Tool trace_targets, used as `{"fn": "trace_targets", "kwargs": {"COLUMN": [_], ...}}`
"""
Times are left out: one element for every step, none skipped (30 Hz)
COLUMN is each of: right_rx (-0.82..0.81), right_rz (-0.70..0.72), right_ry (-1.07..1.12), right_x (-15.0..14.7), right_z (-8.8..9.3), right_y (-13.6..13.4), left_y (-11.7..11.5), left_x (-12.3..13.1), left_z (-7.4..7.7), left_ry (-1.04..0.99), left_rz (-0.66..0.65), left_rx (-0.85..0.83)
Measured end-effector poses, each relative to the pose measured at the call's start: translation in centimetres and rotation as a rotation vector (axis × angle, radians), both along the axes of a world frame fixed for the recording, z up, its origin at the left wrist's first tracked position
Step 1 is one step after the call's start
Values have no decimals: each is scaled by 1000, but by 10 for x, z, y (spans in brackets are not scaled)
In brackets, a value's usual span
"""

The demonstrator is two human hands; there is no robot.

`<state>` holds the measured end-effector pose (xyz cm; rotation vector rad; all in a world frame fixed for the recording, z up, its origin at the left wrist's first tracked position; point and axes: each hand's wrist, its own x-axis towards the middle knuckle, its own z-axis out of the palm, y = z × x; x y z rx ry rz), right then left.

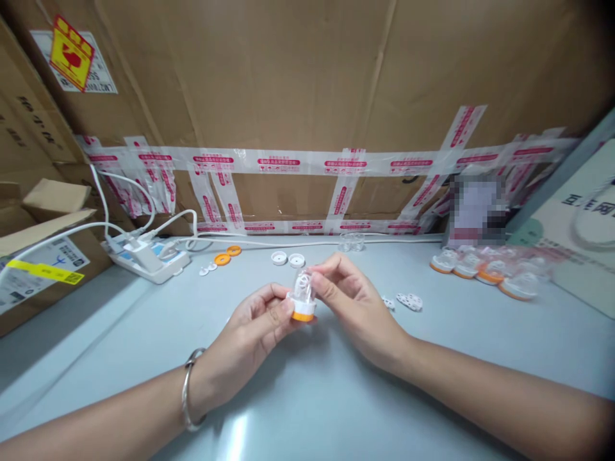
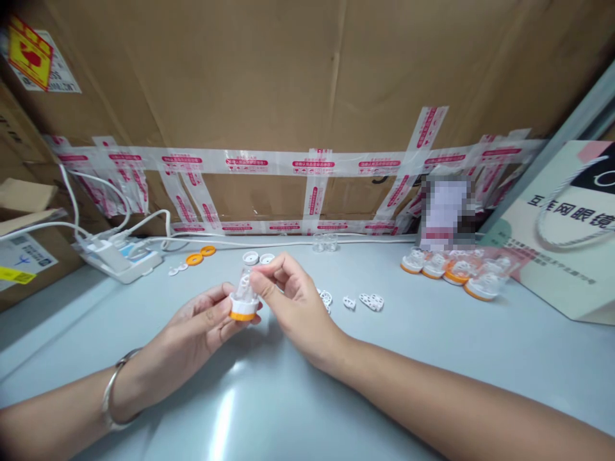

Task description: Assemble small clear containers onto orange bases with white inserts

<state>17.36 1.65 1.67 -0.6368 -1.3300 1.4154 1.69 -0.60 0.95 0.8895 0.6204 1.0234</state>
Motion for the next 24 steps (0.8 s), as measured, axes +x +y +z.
{"fn": "trace_targets", "kwargs": {"right_rx": [-30, -57, -78, -87, -77, -38, 29, 121, 232, 350, 459, 552, 623, 683, 734, 779, 822, 863, 906, 947, 984, 1015, 1040, 1057], "right_rz": [48, 88, 121, 141, 149, 150, 140, 114, 74, 24, -28, -78, -116, -144, -169, -192, -210, -221, -225, -225, -222, -218, -215, -216], "right_ry": [2, 8, 12, 7, -11, -41, -87, -150, -228, -320, -417, -509, -591, -654, -697, -721, -728, -727, -721, -715, -714, -718, -728, -741], "right_x": [1, 2, 2, 2, 3, 3, 4, 5, 6, 8, 9, 11, 12, 13, 14, 14, 14, 15, 15, 15, 16, 16, 17, 17], "right_z": [2, 4, 5, 6, 5, 4, 3, 2, 1, 0, -1, -1, -2, -2, -3, -3, -4, -5, -5, -6, -5, -5, -4, -4], "right_y": [0, 1, 1, 2, 2, 3, 4, 5, 6, 7, 7, 7, 7, 6, 6, 5, 4, 4, 4, 4, 4, 4, 4, 3], "left_y": [1, 1, 2, 3, 3, 4, 4, 5, 5, 5, 5, 4, 4, 3, 2, 1, 0, -1, -1, -2, -2, -3, -3, -4], "left_x": [-1, -1, -2, -2, -2, -3, -3, -3, -3, -3, -2, -2, -2, -1, 0, 0, 0, 1, 1, 1, 1, 2, 2, 2], "left_z": [0, 0, 1, 1, 2, 2, 2, 2, 2, 2, 1, 0, -1, -2, -3, -4, -5, -5, -5, -5, -4, -4, -3, -3], "left_ry": [-19, -36, -51, -61, -67, -69, -65, -54, -38, -18, 5, 28, 53, 77, 101, 125, 146, 164, 176, 185, 191, 192, 190, 188], "left_rz": [-6, -10, -13, -19, -23, -18, -7, 4, 15, 20, 21, 19, 21, 30, 39, 47, 53, 54, 55, 58, 65, 76, 87, 99], "left_rx": [-15, -28, -38, -47, -54, -59, -61, -60, -54, -44, -29, -8, 18, 44, 65, 80, 88, 90, 92, 95, 101, 108, 114, 118]}}
